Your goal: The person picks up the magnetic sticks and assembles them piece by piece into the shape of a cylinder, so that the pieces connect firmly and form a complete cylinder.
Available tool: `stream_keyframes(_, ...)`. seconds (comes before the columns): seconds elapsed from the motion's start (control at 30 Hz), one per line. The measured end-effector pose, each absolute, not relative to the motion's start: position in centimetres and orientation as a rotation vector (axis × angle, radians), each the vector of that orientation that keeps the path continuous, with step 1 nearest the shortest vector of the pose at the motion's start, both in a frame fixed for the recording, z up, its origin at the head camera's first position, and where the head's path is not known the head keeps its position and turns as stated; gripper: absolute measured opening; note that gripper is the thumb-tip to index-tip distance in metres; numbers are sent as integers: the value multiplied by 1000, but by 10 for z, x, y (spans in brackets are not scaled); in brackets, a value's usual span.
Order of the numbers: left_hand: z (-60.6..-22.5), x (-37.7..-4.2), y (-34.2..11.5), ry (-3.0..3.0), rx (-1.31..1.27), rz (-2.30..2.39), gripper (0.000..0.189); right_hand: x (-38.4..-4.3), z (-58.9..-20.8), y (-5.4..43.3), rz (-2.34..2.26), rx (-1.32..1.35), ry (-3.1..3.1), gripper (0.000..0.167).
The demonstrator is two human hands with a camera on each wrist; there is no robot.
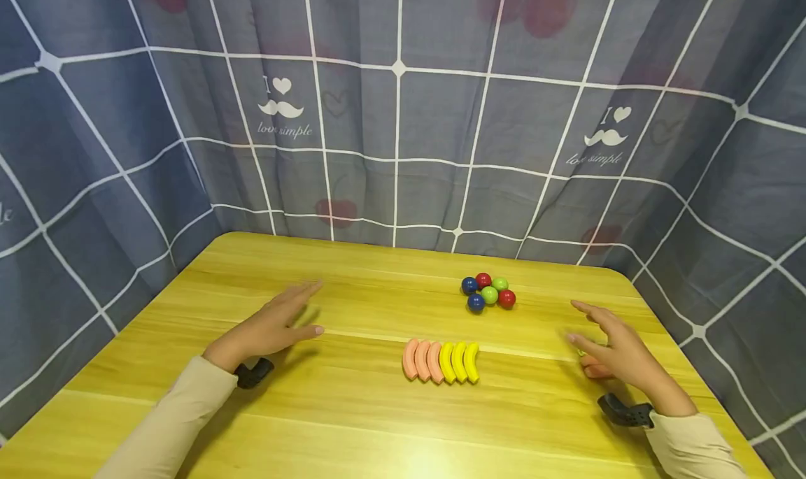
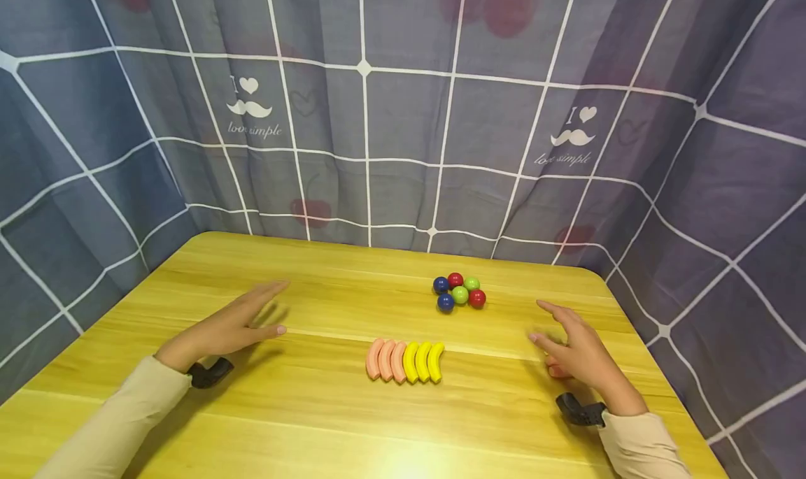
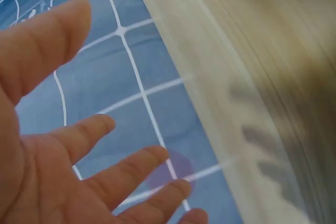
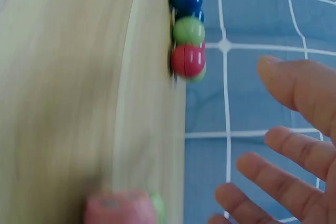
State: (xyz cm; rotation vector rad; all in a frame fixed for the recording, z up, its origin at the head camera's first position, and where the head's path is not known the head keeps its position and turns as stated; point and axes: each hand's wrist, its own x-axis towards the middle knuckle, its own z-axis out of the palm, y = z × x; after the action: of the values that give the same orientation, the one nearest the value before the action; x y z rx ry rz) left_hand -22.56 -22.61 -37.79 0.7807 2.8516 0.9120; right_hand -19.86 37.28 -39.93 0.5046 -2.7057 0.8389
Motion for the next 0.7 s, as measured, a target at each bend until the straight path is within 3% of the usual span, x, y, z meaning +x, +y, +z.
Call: stream_keyframes(0.7,-392,-236,-177,2456,905,1199,66,-207,-413,332,1470,843,-2713,50)
